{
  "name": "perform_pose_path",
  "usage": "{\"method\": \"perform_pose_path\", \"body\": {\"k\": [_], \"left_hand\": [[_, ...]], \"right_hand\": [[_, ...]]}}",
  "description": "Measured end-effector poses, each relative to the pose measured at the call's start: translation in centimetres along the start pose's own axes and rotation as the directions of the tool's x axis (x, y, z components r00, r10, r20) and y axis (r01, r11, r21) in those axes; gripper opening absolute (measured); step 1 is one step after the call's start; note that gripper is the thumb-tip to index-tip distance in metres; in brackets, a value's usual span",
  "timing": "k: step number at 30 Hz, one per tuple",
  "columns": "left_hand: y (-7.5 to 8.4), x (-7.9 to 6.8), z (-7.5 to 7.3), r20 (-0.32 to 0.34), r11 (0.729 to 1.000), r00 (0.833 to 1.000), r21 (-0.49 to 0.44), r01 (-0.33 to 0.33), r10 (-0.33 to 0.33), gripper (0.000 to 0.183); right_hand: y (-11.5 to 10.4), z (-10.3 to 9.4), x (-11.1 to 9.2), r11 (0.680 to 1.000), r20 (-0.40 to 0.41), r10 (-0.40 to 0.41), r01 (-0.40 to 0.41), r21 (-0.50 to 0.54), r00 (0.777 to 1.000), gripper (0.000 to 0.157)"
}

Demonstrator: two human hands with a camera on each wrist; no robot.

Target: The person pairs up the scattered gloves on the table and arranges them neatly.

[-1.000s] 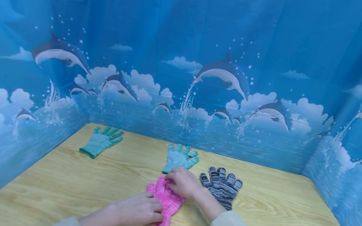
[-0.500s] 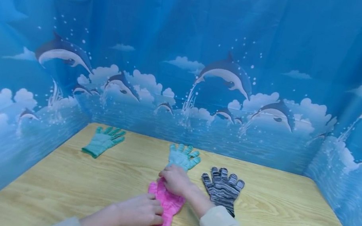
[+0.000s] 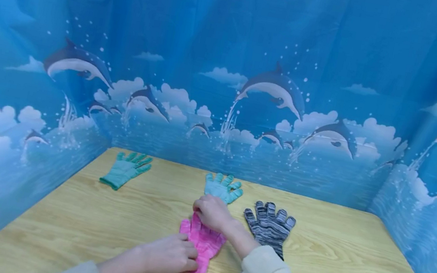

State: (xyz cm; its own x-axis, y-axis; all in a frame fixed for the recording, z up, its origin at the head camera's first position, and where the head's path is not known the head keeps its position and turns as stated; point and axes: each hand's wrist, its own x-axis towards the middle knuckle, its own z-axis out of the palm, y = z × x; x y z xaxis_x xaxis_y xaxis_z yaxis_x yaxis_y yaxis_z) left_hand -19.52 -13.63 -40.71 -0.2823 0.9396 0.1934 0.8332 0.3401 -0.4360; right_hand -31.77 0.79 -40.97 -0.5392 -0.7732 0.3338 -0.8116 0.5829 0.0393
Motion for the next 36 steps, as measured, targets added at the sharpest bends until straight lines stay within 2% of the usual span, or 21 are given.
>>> {"method": "perform_pose_path", "body": {"k": [7,17,22,26,29,33,36], "left_hand": [[0.1,0.0,0.0,0.005,1.000,1.000,0.001,0.003,-0.003,0.011],[0.1,0.2,0.0,0.024,1.000,1.000,-0.013,0.009,-0.009,0.010],[0.2,0.1,0.0,0.030,1.000,1.000,-0.017,0.008,-0.008,0.009],[0.2,0.0,0.1,0.030,1.000,1.000,-0.014,0.010,-0.010,0.009],[0.1,0.0,0.2,0.032,1.000,0.999,-0.018,0.010,-0.010,0.008],[0.1,0.0,0.3,0.032,1.000,0.999,-0.014,0.008,-0.008,0.008],[0.1,0.1,0.3,0.025,1.000,1.000,-0.004,0.007,-0.007,0.009]], "right_hand": [[-0.1,0.5,0.3,0.999,0.063,0.033,-0.033,0.003,0.997,0.004],[-0.2,1.0,0.0,0.996,0.054,0.044,-0.039,-0.082,0.998,0.006],[-0.3,0.8,-0.2,0.998,0.021,0.014,-0.012,-0.066,1.000,0.017],[-0.3,0.3,-0.3,0.999,0.023,-0.009,0.010,-0.049,1.000,0.011],[-0.4,-0.3,-0.6,0.998,0.092,-0.020,0.026,-0.062,0.996,0.007],[-0.8,-0.8,-1.2,0.998,0.220,-0.015,0.029,-0.061,0.975,0.016],[-0.8,-0.9,-1.5,0.999,0.259,-0.010,0.022,-0.042,0.966,0.023]]}}
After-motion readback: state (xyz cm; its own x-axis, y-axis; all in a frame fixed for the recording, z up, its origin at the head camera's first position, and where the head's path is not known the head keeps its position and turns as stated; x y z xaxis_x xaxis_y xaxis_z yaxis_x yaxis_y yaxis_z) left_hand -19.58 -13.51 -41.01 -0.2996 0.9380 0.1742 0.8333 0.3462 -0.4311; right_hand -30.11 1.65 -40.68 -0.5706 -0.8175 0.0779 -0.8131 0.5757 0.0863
